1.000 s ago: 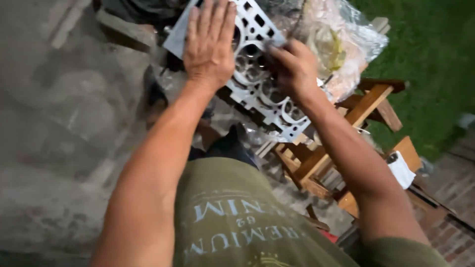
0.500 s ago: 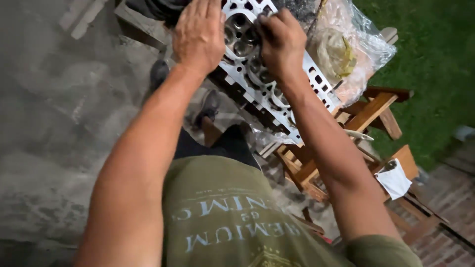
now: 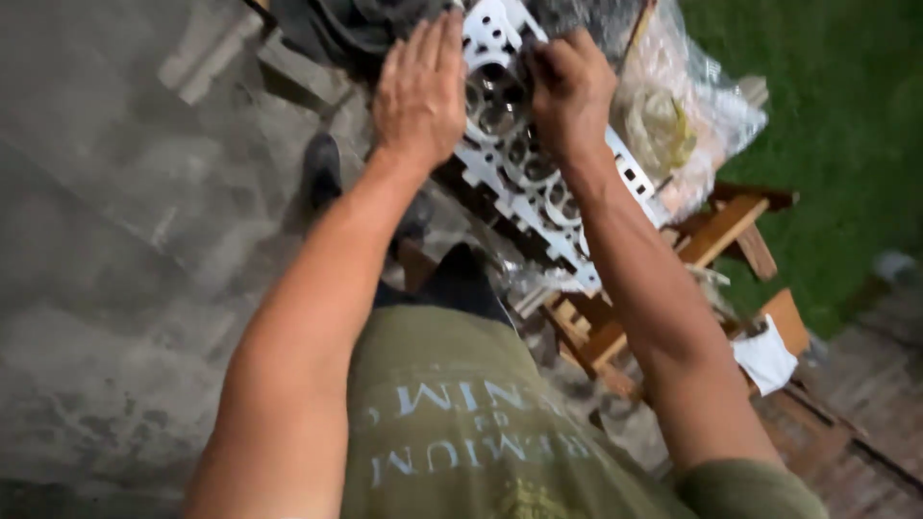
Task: Cleaning and inspecting the valve ports of an engine cylinder head using a scouring pad
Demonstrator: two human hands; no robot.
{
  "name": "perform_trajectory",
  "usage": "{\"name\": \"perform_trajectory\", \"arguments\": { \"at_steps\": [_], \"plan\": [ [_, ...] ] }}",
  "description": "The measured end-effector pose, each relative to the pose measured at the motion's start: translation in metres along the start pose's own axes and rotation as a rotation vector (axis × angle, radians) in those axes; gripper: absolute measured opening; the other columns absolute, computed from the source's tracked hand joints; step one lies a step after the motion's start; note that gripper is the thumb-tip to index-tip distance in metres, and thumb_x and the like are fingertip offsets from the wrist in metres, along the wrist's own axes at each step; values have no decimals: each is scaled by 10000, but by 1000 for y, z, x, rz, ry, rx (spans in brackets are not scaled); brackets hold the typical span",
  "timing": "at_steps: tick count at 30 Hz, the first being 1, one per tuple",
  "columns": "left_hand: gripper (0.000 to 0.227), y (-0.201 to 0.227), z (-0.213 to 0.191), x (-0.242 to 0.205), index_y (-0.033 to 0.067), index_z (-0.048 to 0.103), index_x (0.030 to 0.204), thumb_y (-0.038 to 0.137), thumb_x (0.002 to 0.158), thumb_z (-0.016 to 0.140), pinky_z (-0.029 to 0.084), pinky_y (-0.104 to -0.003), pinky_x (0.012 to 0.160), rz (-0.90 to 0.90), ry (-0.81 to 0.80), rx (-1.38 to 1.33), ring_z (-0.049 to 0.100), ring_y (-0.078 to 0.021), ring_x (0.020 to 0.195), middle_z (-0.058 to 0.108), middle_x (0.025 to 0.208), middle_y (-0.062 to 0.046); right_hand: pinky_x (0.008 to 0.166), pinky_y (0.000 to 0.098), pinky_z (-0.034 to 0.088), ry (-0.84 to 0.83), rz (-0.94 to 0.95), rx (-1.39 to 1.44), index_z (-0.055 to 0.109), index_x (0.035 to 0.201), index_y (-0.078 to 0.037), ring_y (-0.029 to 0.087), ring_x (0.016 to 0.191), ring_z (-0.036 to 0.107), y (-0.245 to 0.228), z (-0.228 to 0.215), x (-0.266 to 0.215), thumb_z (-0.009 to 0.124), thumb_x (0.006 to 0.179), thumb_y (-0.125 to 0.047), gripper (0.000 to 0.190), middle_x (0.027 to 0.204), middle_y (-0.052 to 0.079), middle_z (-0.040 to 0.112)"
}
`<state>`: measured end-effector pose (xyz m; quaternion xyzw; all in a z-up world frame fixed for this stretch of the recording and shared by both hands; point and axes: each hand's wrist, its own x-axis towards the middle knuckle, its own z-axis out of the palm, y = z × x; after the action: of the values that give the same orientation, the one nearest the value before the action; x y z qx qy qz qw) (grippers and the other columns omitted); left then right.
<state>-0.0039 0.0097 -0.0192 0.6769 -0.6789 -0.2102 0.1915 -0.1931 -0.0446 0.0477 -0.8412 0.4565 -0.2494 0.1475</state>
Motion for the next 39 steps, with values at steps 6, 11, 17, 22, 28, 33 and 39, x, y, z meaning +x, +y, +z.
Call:
{"name": "perform_trajectory", "arguments": {
  "at_steps": [6, 11, 17, 22, 28, 33, 39],
  "plan": [
    [521, -14, 14, 3, 39, 343, 1546, 293, 1092, 383, 402, -515, 1125, 44, 161, 131, 518, -344, 1389, 553, 1494, -160, 615, 400, 449, -73, -56, 36, 748, 1037, -15, 286, 717, 574, 6, 8, -10, 705, 1002, -30, 58, 873, 117, 589],
    [492, -6, 8, 3, 91, 380, 1538, 300, 1094, 348, 418, -503, 1110, 29, 164, 38, 563, -315, 1361, 578, 1497, -112, 579, 438, 366, -81, -206, -20, 694, 1022, -51, 319, 686, 490, -7, 26, 41, 665, 1031, -71, 36, 821, 105, 466],
    [596, -7, 17, 4, 87, 233, 1592, 234, 1022, 330, 311, -502, 1208, -28, -39, 22, 432, -294, 1479, 405, 1624, -112, 575, 397, 389, -26, -200, -3, 667, 913, -50, 289, 674, 517, -7, 29, 50, 662, 1007, -15, 100, 818, 88, 491],
    [548, -2, -4, 9, 85, 259, 1579, 298, 1074, 267, 292, -512, 1191, -27, -75, -63, 423, -314, 1465, 413, 1608, -118, 606, 434, 416, -156, -223, 33, 683, 1052, 3, 331, 732, 542, 5, -1, 20, 655, 987, 4, 71, 887, 145, 532],
    [547, -3, 13, 3, 73, 316, 1559, 274, 1051, 351, 359, -516, 1149, 17, 62, 25, 506, -318, 1405, 520, 1543, -123, 578, 371, 464, -128, -231, 12, 689, 1016, 10, 280, 721, 560, 2, 18, 39, 752, 1009, -39, 80, 884, 125, 572],
    [575, -18, 7, 10, 76, 241, 1588, 300, 1060, 276, 258, -528, 1203, -58, -102, -9, 403, -334, 1469, 409, 1611, -132, 598, 430, 418, -239, -237, 52, 703, 1136, 36, 324, 747, 571, 10, 16, 37, 761, 1014, -90, 185, 912, 162, 603],
    [483, -1, 11, 6, 72, 404, 1524, 312, 1106, 363, 370, -519, 1121, 35, 128, 8, 541, -337, 1355, 565, 1502, -114, 523, 396, 342, -140, -245, -37, 646, 891, -10, 251, 665, 468, 13, -8, 19, 722, 1050, -85, 191, 807, 96, 510]
  ]
}}
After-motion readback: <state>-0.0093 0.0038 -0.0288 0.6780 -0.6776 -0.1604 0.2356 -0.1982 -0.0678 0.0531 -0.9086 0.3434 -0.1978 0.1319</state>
